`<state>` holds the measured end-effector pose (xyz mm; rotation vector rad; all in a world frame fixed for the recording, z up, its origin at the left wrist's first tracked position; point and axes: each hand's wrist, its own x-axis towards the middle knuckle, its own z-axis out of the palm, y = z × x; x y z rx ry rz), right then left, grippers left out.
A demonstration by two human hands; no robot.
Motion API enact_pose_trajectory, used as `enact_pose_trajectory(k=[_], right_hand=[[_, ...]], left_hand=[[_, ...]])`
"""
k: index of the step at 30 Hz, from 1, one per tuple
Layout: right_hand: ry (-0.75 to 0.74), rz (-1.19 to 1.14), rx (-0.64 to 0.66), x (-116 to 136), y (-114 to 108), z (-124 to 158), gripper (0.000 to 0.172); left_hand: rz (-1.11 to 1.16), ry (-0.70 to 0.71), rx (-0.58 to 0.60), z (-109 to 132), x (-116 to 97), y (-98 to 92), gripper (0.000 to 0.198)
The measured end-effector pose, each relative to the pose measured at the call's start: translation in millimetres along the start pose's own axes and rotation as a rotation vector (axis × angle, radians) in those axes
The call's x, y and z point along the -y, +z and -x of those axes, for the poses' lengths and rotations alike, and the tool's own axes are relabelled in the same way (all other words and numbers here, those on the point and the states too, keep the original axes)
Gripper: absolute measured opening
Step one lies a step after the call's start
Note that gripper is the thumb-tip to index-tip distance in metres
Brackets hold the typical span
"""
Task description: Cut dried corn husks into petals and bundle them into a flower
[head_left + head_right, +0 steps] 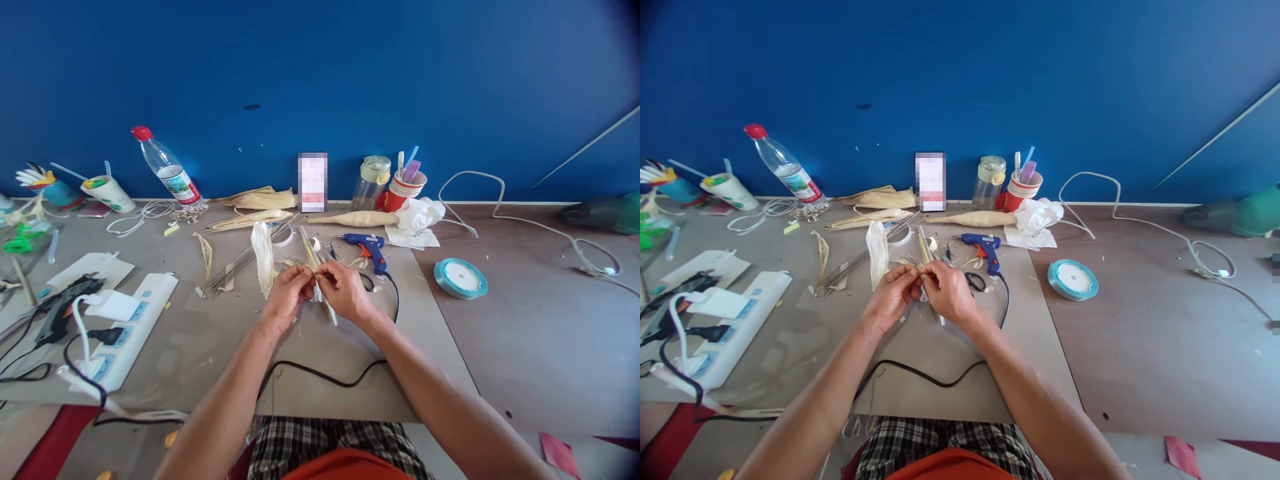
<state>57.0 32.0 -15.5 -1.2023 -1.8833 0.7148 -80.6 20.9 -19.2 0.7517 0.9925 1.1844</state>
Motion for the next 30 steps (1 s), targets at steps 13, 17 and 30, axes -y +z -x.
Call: enact_pose_trajectory(k=[13,17,30], right_hand=[[0.072,0.000,-0.064,0.3,-2.8,-1.8,0.012],[0.146,-0.068,-0.088,1.0,-5.5,-3.4,0.012],[0.347,-0.301,-0.087,1.2,-7.7,-9.1,0.013]], left_hand=[[-0.274,0.191,-0.154,1.5,-2.0,-0.7,0.024],[-0.679,0.520,-0.242,5.4,1.3,-2.8,0.015],[-0.853,0.888,-0.287,7.0,6.0,-5.5,0.011]])
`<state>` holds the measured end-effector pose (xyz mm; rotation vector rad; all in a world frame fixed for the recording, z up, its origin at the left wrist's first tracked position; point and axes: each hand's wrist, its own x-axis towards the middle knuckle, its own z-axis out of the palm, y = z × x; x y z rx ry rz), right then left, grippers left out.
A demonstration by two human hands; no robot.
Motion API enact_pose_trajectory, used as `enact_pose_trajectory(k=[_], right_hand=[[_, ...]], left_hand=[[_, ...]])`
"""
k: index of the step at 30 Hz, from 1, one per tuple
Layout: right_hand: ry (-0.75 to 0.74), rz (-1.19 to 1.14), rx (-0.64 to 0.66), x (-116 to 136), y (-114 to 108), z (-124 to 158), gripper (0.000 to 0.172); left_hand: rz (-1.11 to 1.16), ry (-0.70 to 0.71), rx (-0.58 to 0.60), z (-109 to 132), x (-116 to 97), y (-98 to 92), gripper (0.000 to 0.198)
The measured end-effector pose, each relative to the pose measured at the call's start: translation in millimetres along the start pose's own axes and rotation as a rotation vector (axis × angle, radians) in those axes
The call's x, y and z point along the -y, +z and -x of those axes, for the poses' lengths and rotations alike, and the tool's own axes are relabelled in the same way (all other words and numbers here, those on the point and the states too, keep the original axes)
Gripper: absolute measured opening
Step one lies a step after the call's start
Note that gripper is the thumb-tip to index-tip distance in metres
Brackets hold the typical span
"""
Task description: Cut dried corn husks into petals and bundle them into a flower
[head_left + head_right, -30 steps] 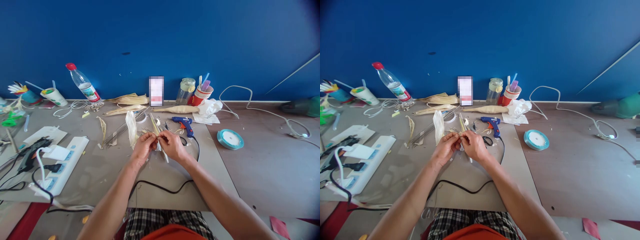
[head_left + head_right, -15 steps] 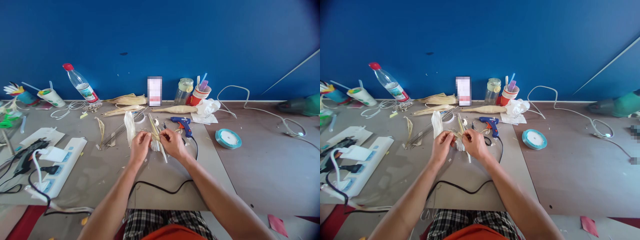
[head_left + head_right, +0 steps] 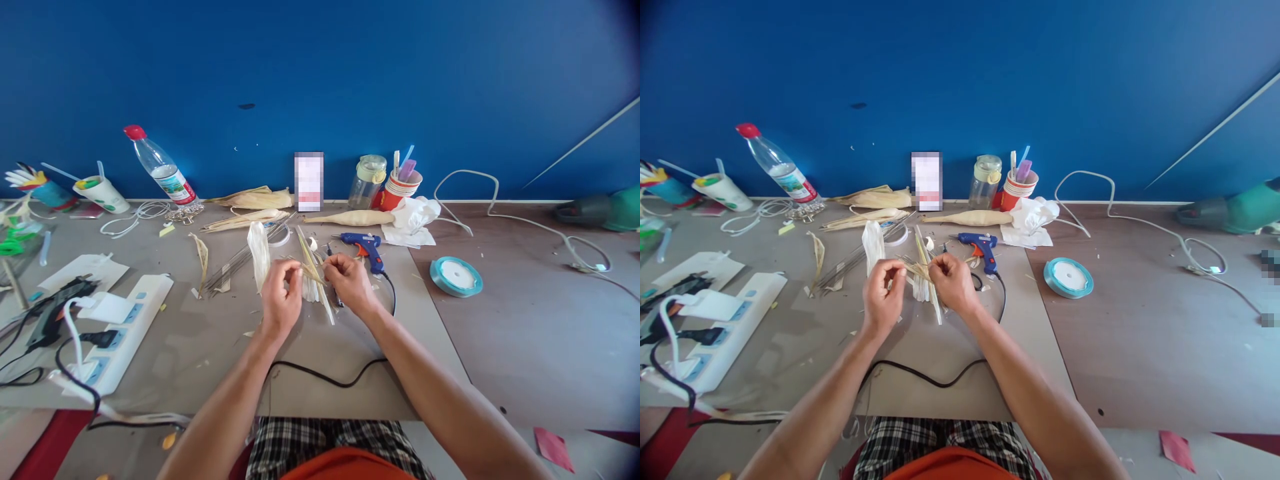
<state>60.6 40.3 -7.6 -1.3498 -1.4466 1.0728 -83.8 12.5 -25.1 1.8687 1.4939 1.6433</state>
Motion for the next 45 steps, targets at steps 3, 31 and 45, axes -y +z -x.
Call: enact_pose_trajectory(k=[3,31,45], right_hand=[[-0.006,0.017,0.006,-2.0,-0.5,-0.7,0.012],[-0.289,0.296,0.144,-4.7,-7.0,0.8,0.013],[0.016,-0.295,0.227,-3.1,17.8,7.6,0.020]], left_hand=[[0.040,-0.042,-0.144,-1.7,0.9,-2.3,0.017],[-0.014,-0.082,0.330,-5.6,11.2,2.6,0.013],[1.112,-0.876,0.160,-8.0,-2.8,10.4,0.015]])
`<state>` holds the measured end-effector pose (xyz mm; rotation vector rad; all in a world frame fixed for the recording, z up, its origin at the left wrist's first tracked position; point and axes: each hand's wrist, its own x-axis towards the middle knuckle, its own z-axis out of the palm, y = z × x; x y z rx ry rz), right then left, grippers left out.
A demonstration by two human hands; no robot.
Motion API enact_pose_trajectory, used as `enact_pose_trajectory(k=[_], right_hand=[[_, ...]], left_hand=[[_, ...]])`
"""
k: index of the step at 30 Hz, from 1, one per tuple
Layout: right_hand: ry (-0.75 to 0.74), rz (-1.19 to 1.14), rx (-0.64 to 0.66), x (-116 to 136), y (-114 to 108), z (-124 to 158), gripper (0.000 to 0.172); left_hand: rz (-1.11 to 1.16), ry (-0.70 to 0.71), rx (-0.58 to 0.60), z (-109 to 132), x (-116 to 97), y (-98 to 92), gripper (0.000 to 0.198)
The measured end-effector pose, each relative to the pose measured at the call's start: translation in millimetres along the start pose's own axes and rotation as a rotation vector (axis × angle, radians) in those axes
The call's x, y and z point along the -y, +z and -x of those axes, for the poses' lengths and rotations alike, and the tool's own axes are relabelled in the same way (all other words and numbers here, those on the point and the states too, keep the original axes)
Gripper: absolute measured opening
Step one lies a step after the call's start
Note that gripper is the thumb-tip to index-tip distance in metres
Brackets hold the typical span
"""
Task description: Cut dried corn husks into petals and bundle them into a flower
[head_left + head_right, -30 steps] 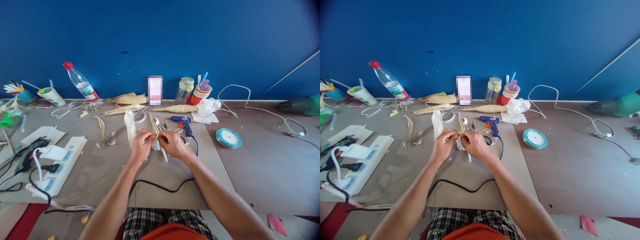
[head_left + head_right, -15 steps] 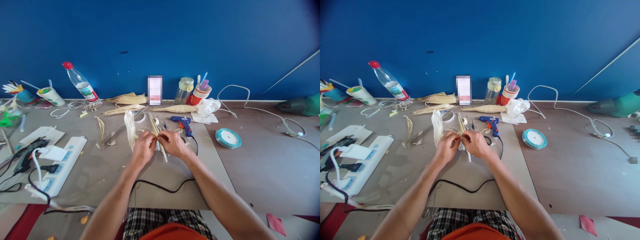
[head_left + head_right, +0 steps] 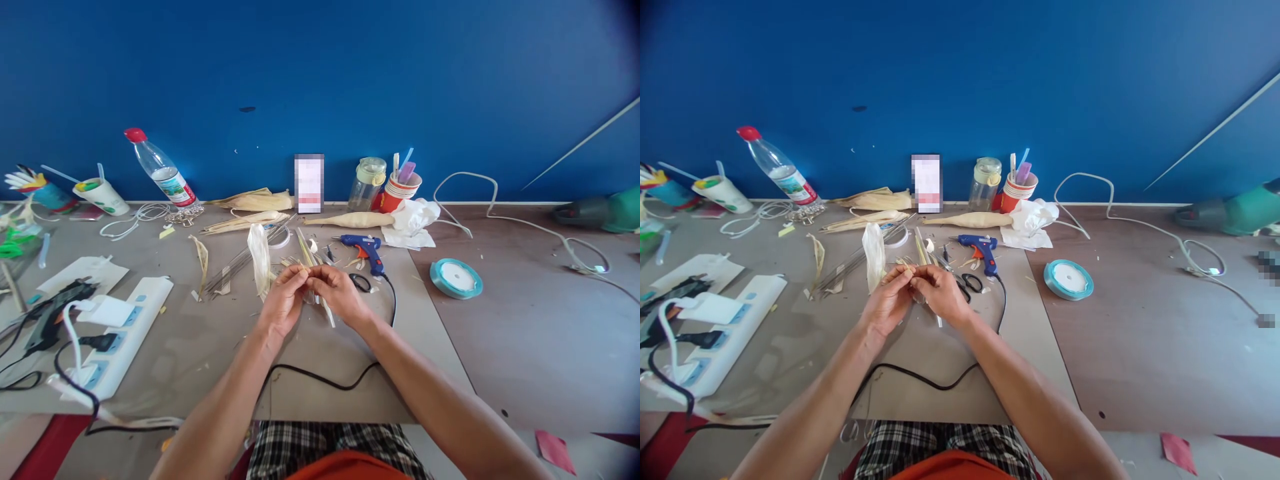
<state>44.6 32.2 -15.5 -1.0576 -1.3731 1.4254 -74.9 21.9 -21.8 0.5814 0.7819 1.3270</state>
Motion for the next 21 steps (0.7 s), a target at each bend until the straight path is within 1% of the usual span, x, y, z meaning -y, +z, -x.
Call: enact_pose_trajectory(k=[4,10,14,18,21], right_hand=[[0.132,-0.180,-0.024,4.1,-1.1,0.2,0.022],[0.212,-0.303,-0.027,2.4,-1.4,-0.7,0.023],[0.231,-0.360,-0.035,0.2,-0.6,-1.4,0.021],[0.214,-0.338,-0.017,0.0,-4.0,-2.3,0.019],[0.229,-0.338,-0.010,3.9,-7.0,-2.4,0.021]], left_hand=[[-0.003,-0.040,0.045,0.8,2.9,1.2,0.016],[-0.050,-0.002,0.009,2.5,3.4,4.4,0.019],[-0.079,0.002,-0.001,3.9,3.4,6.6,0.021],[-0.101,-0.008,-0.003,4.1,0.8,5.9,0.023],[-0.112,0.011,-0.013,3.3,-3.6,4.5,0.023]])
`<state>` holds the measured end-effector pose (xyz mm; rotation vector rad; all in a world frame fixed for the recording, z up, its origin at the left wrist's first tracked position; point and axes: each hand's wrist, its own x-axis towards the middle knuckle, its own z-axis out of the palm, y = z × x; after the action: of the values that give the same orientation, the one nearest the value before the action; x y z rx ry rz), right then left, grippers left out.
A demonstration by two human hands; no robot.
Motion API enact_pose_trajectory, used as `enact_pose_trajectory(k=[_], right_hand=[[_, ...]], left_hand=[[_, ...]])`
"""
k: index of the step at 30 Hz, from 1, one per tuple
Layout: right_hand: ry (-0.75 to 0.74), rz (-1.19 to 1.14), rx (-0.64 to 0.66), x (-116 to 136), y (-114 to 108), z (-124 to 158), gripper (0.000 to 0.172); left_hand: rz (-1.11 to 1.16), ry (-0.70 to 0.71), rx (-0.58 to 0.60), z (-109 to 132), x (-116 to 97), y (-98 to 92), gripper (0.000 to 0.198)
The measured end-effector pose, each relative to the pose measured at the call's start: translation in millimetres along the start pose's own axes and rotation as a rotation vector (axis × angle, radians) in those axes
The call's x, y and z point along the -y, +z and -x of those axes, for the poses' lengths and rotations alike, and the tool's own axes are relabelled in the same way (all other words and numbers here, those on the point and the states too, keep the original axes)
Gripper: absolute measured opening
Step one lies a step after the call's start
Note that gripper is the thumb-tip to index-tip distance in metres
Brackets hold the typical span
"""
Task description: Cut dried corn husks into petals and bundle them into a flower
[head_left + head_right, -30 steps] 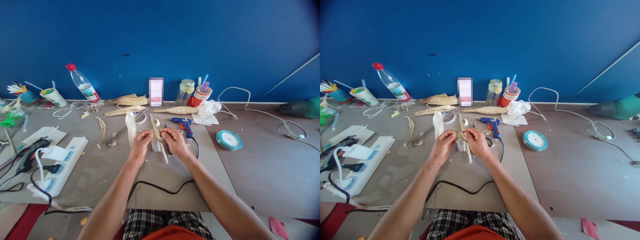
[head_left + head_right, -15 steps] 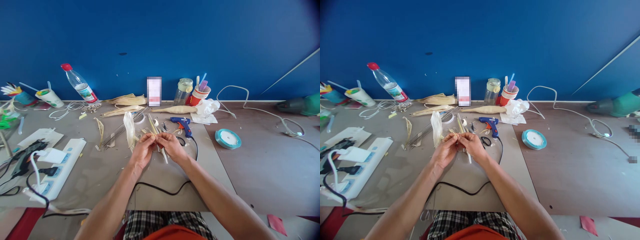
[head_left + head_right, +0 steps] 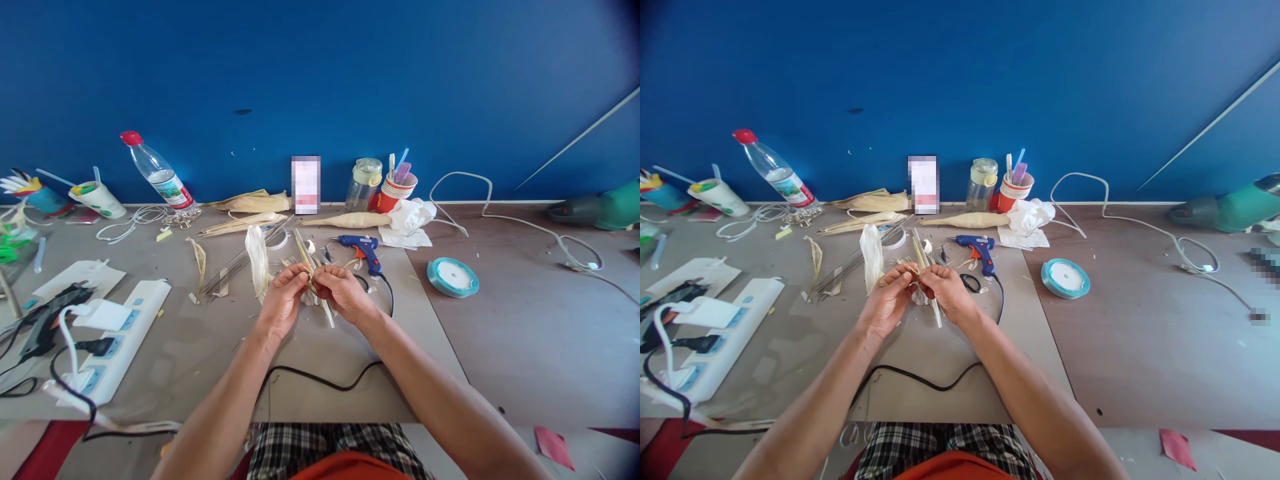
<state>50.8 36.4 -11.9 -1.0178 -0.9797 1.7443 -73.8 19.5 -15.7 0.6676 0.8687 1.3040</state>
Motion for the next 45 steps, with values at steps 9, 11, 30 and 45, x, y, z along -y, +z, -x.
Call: enact_pose_trajectory(k=[9,11,30,45], right_hand=[[0.059,0.024,0.016,5.7,-0.6,2.3,0.020],[0.063,0.040,0.027,5.6,-0.8,2.6,0.020],[0.022,0.110,0.053,3.2,0.0,2.8,0.014],[-0.032,0.125,0.023,-5.8,1.7,-0.5,0.012]], left_hand=[[-0.073,0.040,-0.054,-0.6,-4.2,-1.1,0.022],[-0.093,0.048,-0.061,-0.9,-2.9,-1.5,0.019],[-0.045,0.087,-0.094,-3.3,0.3,-4.0,0.019],[-0.027,0.068,-0.069,-1.8,0.3,-0.5,0.019]])
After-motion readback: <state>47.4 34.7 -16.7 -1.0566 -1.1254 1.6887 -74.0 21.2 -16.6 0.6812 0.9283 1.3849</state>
